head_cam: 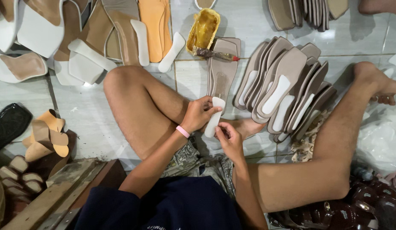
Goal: The person sits on the floor and assembles shoe soles by applying glue with a brush and attaching white insoles. They repeatedly dip the brush into a glue container, spread adhesive on the sole, and press an insole into place.
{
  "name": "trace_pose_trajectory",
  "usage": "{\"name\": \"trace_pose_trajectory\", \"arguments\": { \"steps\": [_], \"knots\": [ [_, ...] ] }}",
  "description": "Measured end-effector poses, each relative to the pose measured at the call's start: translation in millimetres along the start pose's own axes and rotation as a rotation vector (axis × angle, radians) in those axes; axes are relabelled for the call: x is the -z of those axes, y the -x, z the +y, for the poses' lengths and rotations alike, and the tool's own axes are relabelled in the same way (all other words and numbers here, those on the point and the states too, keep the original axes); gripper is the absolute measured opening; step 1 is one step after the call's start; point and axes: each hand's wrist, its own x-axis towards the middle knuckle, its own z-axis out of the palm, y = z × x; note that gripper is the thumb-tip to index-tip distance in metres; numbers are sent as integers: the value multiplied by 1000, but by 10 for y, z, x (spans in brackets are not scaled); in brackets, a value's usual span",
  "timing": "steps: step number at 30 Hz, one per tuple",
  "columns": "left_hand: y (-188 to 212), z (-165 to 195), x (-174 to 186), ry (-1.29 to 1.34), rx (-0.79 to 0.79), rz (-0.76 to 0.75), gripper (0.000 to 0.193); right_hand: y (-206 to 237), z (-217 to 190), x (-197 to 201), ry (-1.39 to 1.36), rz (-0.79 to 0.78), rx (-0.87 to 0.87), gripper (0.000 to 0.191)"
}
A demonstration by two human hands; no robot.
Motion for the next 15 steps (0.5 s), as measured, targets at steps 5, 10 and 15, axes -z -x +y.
{"name": "trace_pose_trajectory", "arguments": {
  "steps": [5, 10, 15],
  "knots": [
    [-34, 168, 168, -180, -100, -2, 24, 17, -379, -122, 29, -45, 15, 27],
    [-165, 453, 950, -433, -212, 382, 26, 274, -971, 385, 251, 119, 122, 26],
    [-685, 847, 2109, -945, -267, 834, 42, 754, -1348, 1720, 94, 633, 266, 21]
  ]
}}
